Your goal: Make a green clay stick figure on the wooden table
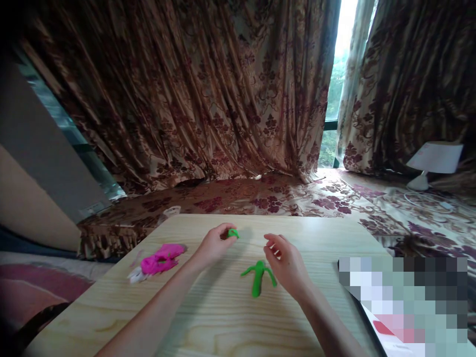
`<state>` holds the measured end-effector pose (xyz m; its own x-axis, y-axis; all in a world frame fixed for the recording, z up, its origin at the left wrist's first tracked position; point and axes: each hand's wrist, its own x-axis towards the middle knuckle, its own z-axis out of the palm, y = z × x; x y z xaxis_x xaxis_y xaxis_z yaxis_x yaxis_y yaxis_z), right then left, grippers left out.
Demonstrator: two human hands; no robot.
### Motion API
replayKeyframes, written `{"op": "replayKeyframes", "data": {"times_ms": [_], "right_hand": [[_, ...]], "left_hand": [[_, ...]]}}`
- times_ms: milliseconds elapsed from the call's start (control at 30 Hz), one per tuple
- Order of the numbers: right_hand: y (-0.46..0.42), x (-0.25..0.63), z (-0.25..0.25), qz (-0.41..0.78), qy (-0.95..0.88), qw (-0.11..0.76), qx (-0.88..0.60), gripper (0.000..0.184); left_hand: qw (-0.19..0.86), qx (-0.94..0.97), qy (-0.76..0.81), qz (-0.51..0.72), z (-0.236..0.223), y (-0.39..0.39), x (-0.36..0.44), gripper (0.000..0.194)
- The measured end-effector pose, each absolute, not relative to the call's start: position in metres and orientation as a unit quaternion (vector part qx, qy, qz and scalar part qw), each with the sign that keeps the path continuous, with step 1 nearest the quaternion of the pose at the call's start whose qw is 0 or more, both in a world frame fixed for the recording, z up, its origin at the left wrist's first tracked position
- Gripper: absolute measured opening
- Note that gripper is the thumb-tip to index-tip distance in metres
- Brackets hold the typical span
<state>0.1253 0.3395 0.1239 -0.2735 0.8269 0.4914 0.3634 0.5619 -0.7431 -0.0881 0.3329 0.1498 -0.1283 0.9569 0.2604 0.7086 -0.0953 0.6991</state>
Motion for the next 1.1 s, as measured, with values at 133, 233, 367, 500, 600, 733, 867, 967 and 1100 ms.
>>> {"op": "replayKeyframes", "data": {"times_ms": [133,233,367,500,600,733,867,967,1100], "right_hand": [[0.331,0.119,0.133,0.287,-0.757,0.487,-0.326,0.047],[0.329,0.117,0.136,0.291,-0.771,0.470,-0.316,0.040],[0.328,0.117,0.136,0.283,-0.784,0.446,-0.325,0.025],[0.328,0.115,0.136,0.265,-0.784,0.448,-0.338,0.021],[0.327,0.113,0.137,0.258,-0.789,0.450,-0.329,0.031],[0.325,0.110,0.137,0.257,-0.797,0.445,-0.318,0.030],[0.323,0.109,0.139,0.264,-0.794,0.442,-0.323,0.021],[0.322,0.107,0.139,0.275,-0.793,0.441,-0.319,0.017],[0.323,0.105,0.139,0.274,-0.782,0.457,-0.324,0.012]], "left_hand": [[0.441,0.627,0.483,0.424,0.158,0.325,-0.050,0.030],[0.528,0.595,0.433,0.423,0.156,0.317,-0.037,0.029],[0.577,0.556,0.417,0.428,0.154,0.308,-0.035,0.031],[0.599,0.518,0.410,0.452,0.154,0.307,-0.040,0.032],[0.603,0.489,0.422,0.468,0.152,0.309,-0.044,0.033],[0.603,0.506,0.410,0.461,0.150,0.308,-0.045,0.029],[0.567,0.523,0.417,0.482,0.146,0.305,-0.043,0.029],[0.567,0.504,0.427,0.491,0.143,0.305,-0.042,0.029],[0.571,0.499,0.430,0.490,0.146,0.304,-0.043,0.030]]}}
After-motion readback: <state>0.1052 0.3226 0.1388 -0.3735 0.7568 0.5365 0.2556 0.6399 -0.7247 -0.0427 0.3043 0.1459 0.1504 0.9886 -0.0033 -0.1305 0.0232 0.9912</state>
